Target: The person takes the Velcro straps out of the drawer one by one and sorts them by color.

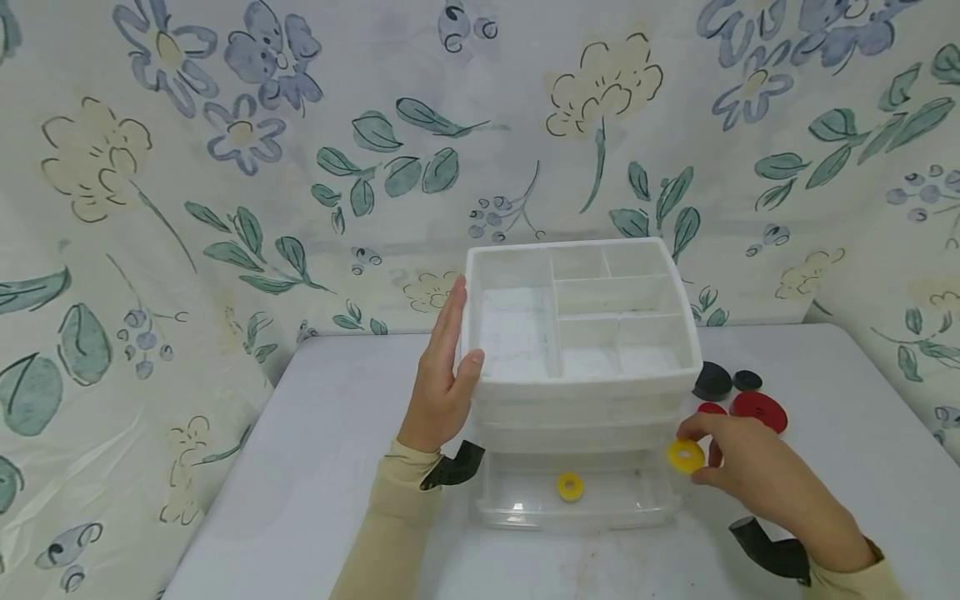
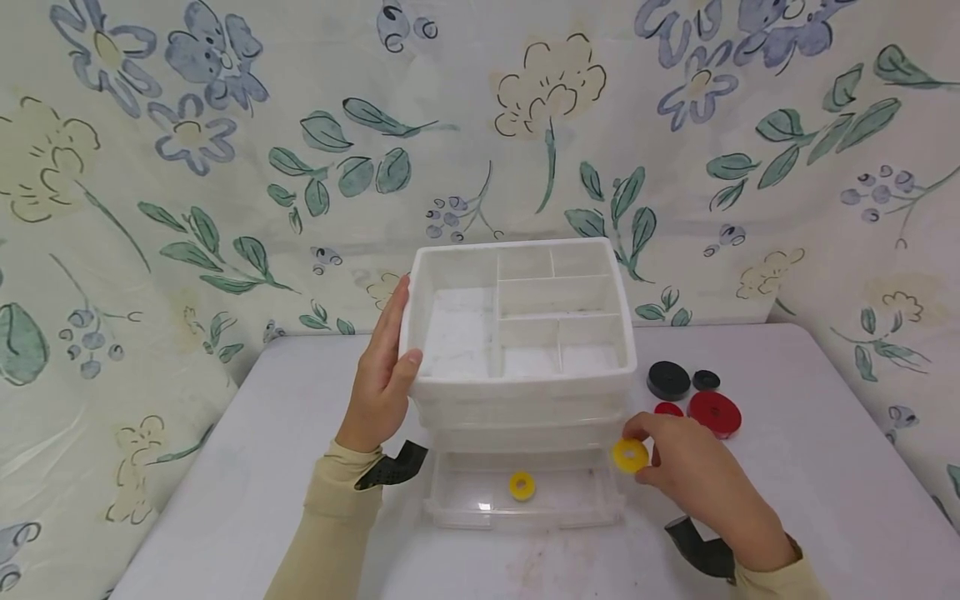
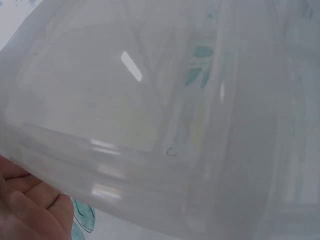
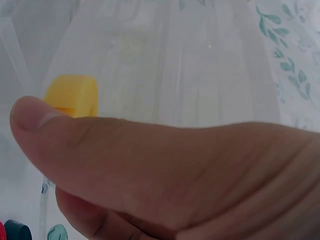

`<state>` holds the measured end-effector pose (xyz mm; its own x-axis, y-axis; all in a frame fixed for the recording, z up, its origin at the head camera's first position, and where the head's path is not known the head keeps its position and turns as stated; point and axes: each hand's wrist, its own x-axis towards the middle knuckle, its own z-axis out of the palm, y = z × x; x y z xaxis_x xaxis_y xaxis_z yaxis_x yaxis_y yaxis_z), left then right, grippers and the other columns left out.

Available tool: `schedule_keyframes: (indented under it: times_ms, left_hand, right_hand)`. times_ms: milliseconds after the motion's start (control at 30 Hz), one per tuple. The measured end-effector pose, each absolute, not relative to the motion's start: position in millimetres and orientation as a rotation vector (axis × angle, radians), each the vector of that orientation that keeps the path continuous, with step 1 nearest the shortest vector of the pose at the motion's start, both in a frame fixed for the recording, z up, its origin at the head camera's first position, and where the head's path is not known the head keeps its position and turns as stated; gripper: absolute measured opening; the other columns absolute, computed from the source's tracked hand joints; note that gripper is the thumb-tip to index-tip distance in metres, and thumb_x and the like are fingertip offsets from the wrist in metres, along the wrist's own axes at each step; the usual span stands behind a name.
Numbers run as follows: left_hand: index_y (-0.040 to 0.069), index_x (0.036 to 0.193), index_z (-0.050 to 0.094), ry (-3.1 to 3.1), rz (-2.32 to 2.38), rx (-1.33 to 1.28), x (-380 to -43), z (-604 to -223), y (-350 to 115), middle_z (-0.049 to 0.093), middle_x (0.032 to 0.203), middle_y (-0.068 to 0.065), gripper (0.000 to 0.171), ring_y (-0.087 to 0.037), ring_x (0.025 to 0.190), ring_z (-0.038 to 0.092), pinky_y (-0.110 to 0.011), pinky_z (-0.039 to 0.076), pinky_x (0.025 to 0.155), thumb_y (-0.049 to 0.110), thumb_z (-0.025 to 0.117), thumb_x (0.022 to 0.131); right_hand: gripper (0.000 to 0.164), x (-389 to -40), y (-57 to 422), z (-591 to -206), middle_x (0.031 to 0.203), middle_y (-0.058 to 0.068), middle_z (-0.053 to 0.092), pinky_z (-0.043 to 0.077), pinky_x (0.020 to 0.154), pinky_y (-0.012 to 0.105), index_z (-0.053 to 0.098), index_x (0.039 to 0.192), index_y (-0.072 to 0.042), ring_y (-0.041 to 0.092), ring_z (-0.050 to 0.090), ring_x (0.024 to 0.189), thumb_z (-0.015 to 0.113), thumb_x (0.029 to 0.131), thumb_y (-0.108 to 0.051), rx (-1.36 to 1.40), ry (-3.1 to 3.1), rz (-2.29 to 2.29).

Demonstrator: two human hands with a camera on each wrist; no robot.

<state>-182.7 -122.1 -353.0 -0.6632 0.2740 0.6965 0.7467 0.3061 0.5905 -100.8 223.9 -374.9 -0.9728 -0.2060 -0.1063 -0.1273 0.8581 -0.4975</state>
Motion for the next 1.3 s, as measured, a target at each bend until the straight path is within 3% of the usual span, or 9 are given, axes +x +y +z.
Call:
schedule_keyframes:
  times_ms: [300, 733, 1300]
  left_hand:
    - [0.002, 0.16, 0.017, -2.115, -1.341, -0.899, -183, -354, -122, 0.015, 0.168, -0.006, 0.069, -0.022, 0.154, 0.015, -0.041, 0.015, 0.123, 0.009, 0.042, 0.097]
    - [0.001, 0.16, 0.017, -2.107, -1.349, -0.908, -183, -353, -122, 0.015, 0.168, -0.007, 0.069, -0.023, 0.154, 0.015, -0.041, 0.015, 0.123, 0.009, 0.042, 0.096]
    - [0.001, 0.16, 0.017, -2.112, -1.335, -0.901, -183, -353, -122, 0.015, 0.168, -0.007, 0.068, -0.023, 0.154, 0.015, -0.041, 0.014, 0.124, 0.009, 0.042, 0.096]
  right_hand:
    - [0.045, -108, 237, -378, 0.091, 0.0, 0.066, 0.051, 0.054, 0.023, 0.07, 0.11, -0.008, 0.016, 0.052, 0.072, 0.09, 0.069, -0.008, -0.286, 2.912, -0.708]
    - [0.046, -125, 252, -389, 0.098, 0.007, 0.068, 0.056, 0.065, 0.032, 0.068, 0.112, 0.0, 0.022, 0.055, 0.082, 0.089, 0.072, -0.008, -0.215, 2.87, -0.725]
    - [0.042, -136, 263, -406, 0.093, 0.01, 0.068, 0.056, 0.064, 0.039, 0.068, 0.106, 0.003, 0.025, 0.057, 0.079, 0.088, 0.071, -0.005, -0.19, 2.931, -0.617]
